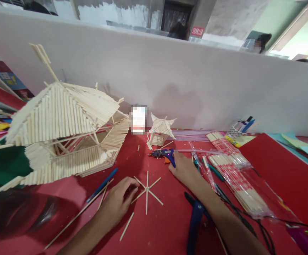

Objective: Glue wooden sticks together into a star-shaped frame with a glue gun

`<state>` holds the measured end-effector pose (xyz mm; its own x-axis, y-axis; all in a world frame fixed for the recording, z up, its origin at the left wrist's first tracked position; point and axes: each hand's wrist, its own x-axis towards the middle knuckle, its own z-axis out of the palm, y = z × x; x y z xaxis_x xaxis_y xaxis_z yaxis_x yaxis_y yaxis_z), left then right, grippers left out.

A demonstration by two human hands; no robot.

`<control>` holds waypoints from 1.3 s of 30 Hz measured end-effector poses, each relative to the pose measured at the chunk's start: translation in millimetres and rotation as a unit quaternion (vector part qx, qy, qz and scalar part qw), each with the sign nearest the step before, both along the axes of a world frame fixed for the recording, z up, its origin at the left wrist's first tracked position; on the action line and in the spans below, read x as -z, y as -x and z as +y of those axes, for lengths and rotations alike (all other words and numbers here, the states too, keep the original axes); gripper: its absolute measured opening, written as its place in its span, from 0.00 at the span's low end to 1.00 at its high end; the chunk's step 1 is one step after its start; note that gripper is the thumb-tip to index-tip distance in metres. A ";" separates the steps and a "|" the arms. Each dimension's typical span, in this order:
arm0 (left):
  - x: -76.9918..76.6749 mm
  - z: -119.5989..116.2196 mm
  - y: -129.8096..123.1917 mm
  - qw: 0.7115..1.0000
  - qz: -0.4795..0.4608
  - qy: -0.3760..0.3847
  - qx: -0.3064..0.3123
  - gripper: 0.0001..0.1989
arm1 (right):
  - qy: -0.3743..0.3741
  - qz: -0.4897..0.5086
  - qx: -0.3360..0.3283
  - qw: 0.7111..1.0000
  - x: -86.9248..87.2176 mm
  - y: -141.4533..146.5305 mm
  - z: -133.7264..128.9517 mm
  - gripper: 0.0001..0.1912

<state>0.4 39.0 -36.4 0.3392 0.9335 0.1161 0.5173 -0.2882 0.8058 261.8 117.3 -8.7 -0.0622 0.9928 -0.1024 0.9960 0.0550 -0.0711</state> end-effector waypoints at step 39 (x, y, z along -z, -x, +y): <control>-2.6 -12.3 4.0 0.981 -0.090 -0.170 -0.006 0.06 | 0.144 0.721 0.045 0.677 7.7 76.1 -91.1 0.15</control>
<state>-3.5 26.7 -33.8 0.2729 0.8342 0.4792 0.3805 -0.5511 0.7427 185.7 26.1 -16.4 -0.2430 0.9513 -0.1897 -0.1213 -0.2239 -0.9670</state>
